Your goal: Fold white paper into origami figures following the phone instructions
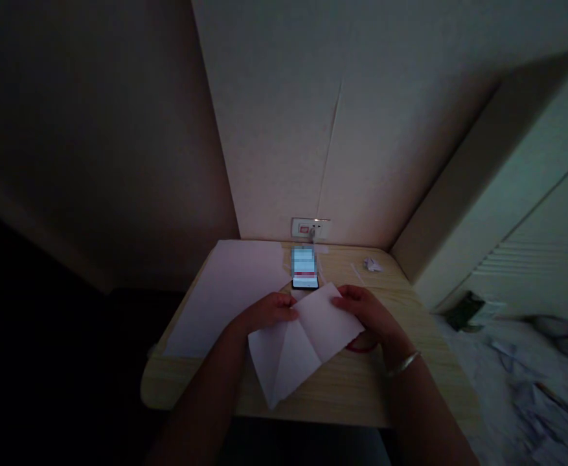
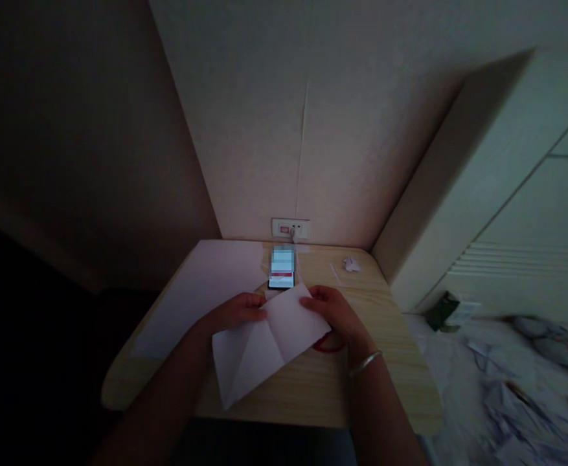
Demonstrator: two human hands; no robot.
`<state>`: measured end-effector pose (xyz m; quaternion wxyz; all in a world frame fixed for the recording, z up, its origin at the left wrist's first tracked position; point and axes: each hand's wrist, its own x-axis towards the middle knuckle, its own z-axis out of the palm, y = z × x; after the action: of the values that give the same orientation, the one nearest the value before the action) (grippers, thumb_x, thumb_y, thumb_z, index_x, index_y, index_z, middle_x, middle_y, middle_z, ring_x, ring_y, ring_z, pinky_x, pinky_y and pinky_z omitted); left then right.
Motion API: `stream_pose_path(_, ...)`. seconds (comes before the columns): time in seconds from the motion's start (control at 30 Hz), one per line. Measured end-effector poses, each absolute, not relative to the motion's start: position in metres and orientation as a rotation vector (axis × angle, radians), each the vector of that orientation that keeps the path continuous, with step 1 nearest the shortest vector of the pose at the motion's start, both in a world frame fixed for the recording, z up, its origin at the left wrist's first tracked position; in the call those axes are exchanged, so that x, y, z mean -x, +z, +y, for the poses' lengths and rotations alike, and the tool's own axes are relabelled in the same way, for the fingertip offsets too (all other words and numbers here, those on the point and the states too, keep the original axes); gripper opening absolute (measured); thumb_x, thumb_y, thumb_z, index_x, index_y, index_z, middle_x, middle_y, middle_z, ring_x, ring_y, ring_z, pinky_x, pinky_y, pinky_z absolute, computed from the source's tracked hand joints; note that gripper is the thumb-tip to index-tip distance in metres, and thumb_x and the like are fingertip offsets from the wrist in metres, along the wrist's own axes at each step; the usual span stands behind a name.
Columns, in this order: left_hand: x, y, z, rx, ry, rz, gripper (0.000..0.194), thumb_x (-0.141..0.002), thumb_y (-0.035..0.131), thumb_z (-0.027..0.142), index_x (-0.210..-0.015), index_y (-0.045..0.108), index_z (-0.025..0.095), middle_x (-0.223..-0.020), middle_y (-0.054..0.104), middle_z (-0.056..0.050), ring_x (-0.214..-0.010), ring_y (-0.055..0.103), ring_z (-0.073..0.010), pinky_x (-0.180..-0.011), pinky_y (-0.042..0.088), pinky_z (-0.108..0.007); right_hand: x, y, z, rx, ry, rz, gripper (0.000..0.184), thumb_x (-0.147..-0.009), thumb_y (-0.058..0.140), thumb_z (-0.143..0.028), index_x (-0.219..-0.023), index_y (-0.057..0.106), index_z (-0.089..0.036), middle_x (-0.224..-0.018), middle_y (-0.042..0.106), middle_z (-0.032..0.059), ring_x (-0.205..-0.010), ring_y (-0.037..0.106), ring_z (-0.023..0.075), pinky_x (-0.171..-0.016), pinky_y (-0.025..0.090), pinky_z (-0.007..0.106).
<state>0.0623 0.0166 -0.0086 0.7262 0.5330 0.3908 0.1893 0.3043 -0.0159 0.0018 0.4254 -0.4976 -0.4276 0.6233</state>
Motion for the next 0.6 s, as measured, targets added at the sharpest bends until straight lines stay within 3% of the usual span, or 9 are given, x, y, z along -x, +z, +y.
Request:
stream_pose_path(0.2,-0.0617,-0.0104,0.0166,-1.2,0.442,0.883,0.031,-0.059,0.074,0.039,-0.075,0.067,0.014,-0.067,0.066,-0.002,-0.054,0.056,-0.0136,-0.055,0.04,-0.025,-0.3012,0.0022,-0.0175,1.213,1.338,-1.204,0.024,-0.064,0.076,-0.037,-0.075,0.063,-0.021,-0.065,0.063,-0.0024,-0.051,0.054,0.0114,-0.046,0.041,0.023)
stream_pose_path(0.37,-0.0632,-0.0121,0.021,-1.204,0.547,0.969,0.024,-0.055,0.072,0.036,-0.064,0.065,0.015,-0.056,0.061,0.001,-0.049,0.051,-0.0121,-0.053,0.036,-0.024,-0.3027,0.0041,-0.0169,1.08,1.122,-1.427,0.016,-0.067,0.074,-0.035,-0.071,0.069,-0.021,-0.096,0.066,0.0039,-0.087,0.061,0.0187,-0.074,0.047,0.03)
stream_pose_path(0.6,-0.0639,-0.0146,0.0245,-1.197,0.641,1.062,0.02,-0.052,0.068,0.032,-0.062,0.065,0.014,-0.054,0.06,0.002,-0.049,0.048,-0.012,-0.052,0.031,-0.024,-0.304,0.0043,-0.0189,1.009,1.072,-1.575,0.016,-0.075,0.068,-0.039,-0.075,0.072,-0.024,-0.101,0.065,0.0051,-0.091,0.06,0.0201,-0.079,0.047,0.034)
